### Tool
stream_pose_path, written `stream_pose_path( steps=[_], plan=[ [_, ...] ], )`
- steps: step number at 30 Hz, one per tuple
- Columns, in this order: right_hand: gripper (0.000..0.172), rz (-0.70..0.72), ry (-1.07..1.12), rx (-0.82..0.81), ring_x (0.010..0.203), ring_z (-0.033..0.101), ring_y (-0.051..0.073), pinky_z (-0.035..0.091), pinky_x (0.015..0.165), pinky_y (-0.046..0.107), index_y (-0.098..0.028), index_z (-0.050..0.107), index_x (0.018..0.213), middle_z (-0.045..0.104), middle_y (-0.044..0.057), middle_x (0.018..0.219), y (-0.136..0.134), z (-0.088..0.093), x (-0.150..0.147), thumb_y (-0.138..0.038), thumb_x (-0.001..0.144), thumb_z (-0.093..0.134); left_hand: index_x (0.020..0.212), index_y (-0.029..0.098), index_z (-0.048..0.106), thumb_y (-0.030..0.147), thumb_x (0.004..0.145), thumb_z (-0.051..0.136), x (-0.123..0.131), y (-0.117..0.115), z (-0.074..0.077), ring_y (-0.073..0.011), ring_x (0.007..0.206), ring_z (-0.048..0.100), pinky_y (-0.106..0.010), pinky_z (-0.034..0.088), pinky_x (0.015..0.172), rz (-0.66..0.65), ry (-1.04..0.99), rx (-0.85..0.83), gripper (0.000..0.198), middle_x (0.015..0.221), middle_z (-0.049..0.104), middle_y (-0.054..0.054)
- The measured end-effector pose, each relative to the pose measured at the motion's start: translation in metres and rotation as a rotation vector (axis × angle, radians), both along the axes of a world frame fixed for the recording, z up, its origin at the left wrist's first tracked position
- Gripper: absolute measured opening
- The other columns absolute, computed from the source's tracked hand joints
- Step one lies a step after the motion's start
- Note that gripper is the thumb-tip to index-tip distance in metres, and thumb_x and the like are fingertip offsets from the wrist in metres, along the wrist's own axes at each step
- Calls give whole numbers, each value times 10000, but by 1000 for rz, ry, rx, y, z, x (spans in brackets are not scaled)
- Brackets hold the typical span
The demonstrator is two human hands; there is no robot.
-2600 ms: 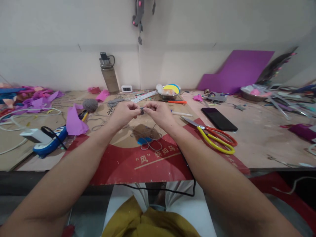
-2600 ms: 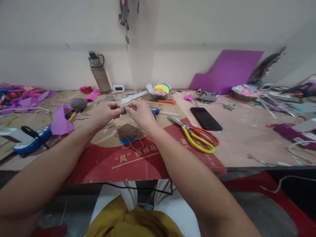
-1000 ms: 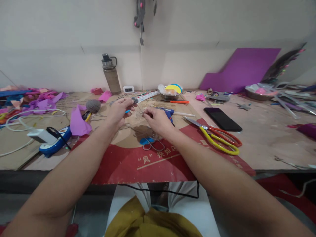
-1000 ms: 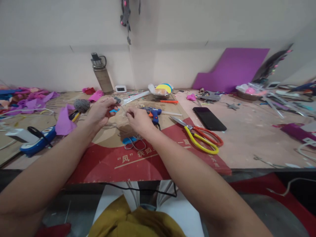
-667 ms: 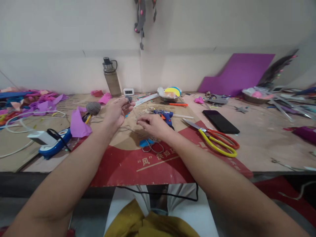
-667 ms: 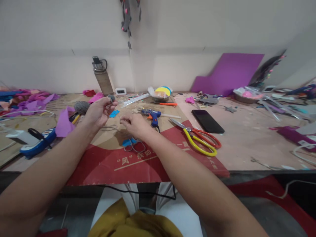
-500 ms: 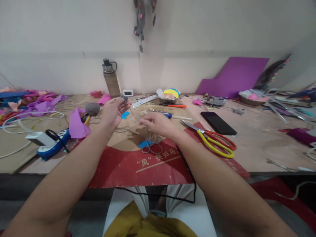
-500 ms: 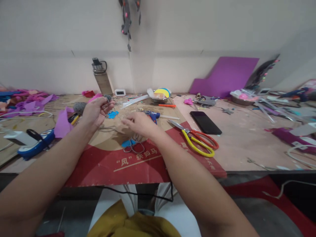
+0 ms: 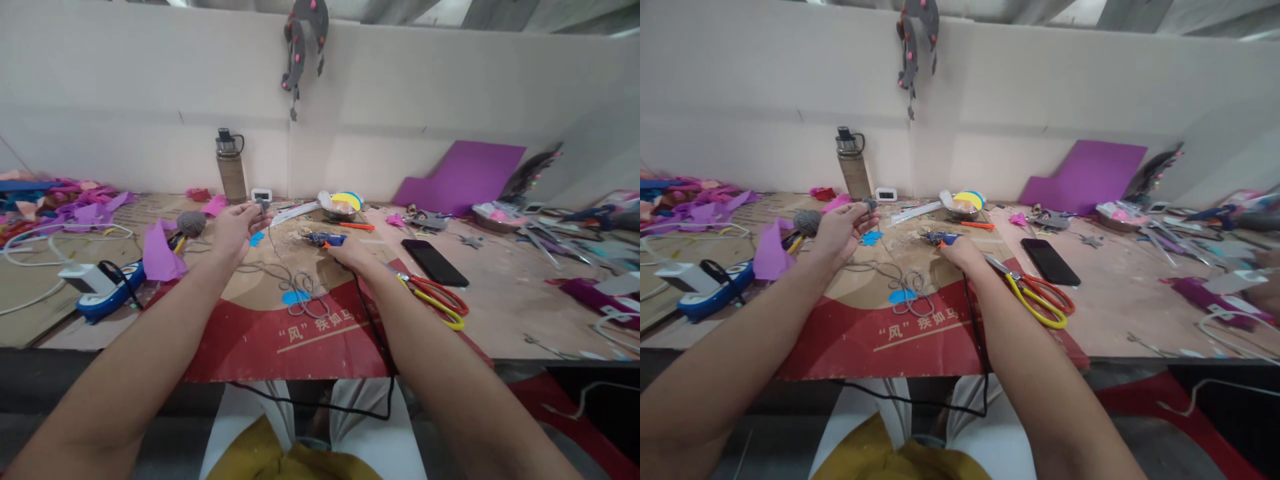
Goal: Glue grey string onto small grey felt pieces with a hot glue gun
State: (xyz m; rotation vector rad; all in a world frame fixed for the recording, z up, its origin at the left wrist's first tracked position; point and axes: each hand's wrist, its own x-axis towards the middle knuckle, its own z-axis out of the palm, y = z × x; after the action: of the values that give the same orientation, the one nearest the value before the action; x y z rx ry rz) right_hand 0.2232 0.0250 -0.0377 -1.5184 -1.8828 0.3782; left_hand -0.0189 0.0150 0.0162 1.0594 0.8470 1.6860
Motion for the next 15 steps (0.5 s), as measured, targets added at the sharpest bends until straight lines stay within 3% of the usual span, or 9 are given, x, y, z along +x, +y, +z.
stream_pose_path(
  steps=[4, 6, 8, 12, 15],
  plan=[
    [172, -55, 66, -62, 446, 483, 157, 384, 457, 290, -217, 517, 571, 480, 7, 441, -4, 12, -2, -286, 716, 577, 719, 98, 633, 106, 785, 615, -2, 1, -1, -115, 679, 680, -214, 570, 688, 1, -23, -34, 68, 738, 688, -76],
    [84, -90, 161, -63, 519, 534, 164, 417, 486, 287, -202, 541, 706, 555, 24, 568, -5, 17, -9, -269, 694, 589, 713, 100, 633, 101, 783, 622, -3, 2, -1, -115, 683, 682, -215, 572, 698, 1, -46, -53, 70, 735, 687, -74],
    [209, -86, 302, -45, 577, 578, 171, 454, 508, 295, -192, 527, 893, 609, 42, 722, -9, 21, -19, -239, 694, 566, 709, 105, 634, 91, 779, 627, -3, 2, 0, -118, 681, 684, -217, 576, 696, 2, -74, -71, 72, 722, 683, -67],
    [392, 133, 558, 45, 631, 617, 166, 515, 546, 313, -206, 409, 1106, 640, 66, 914, -26, 34, -39, -171, 726, 495, 698, 110, 629, 62, 782, 618, -2, 2, 1, -118, 668, 685, -203, 579, 668, 4, -120, -126, 97, 713, 685, -69],
    [399, 266, 559, 115, 638, 590, 141, 520, 541, 302, -233, 384, 1162, 634, 71, 1048, -39, 41, -46, -179, 775, 465, 683, 112, 622, 45, 790, 597, -1, 2, 2, -107, 643, 678, -184, 574, 644, 5, -132, -153, 128, 692, 683, -63]
  ],
)
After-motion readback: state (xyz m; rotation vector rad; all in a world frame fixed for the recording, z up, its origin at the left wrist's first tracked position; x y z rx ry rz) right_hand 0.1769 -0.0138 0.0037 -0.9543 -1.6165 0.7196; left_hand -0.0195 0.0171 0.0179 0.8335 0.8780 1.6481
